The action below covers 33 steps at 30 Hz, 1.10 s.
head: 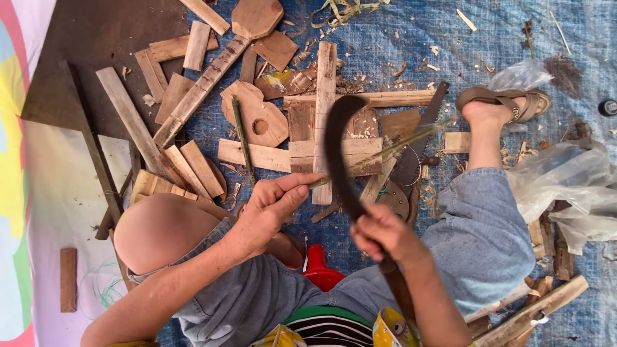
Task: The person is using a hand saw to cut a wooden board and then uses a sickle to shave and shape a thin wooden stick.
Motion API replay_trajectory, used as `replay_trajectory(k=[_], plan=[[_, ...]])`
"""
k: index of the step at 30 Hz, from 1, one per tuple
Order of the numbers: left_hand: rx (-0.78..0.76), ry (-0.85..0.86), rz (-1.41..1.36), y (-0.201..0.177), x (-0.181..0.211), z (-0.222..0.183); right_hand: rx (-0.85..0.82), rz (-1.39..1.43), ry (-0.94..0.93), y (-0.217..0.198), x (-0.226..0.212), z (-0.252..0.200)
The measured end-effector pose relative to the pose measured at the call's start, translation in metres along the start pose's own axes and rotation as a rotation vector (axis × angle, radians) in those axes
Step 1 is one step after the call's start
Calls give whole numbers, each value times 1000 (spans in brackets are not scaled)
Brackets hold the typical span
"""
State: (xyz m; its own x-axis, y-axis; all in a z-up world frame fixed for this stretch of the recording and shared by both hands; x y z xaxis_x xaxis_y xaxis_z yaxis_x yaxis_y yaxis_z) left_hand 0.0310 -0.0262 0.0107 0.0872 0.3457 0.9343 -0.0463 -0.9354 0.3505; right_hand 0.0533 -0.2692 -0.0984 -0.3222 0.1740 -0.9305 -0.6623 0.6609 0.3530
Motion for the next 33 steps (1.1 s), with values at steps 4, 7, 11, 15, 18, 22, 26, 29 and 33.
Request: replay_trajectory(k=[4, 7, 11, 15, 18, 22, 26, 29, 33], plan=[[3, -8, -23, 1, -8, 3, 35, 69, -34, 1, 1, 1], [-113, -74, -133, -4, -10, 2, -86, 36, 42, 25, -4, 4], [24, -34, 0, -4, 0, 1, -6, 17, 8, -7, 6, 10], [13, -47, 18, 1, -7, 6, -128, 38, 33, 38, -10, 7], [31, -43, -22, -9, -12, 0, -22, 49, 51, 7, 13, 10], [16, 0, 16, -1, 1, 5, 80, 14, -40, -6, -14, 8], [-9, -49, 23, -3, -2, 2, -44, 19, 42, 21, 4, 11], [22, -68, -24, -8, -2, -4, 28, 43, 6, -19, 9, 8], [14, -39, 45, 0, 4, 1, 56, 107, 13, -14, 13, 9]])
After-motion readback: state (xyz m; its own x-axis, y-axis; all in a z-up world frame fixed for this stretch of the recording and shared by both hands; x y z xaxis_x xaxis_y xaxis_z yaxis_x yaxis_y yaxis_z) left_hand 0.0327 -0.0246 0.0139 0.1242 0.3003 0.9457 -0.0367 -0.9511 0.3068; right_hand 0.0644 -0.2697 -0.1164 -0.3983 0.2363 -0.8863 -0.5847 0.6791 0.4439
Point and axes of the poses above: each hand's wrist, its own z-axis towards the middle knuckle, its own y-axis out of the palm, x = y × z, the point moved 2 cm from there along z, towards the middle knuckle, and after that the axes turned 6 degrees about -z, right-handed, at the moved point
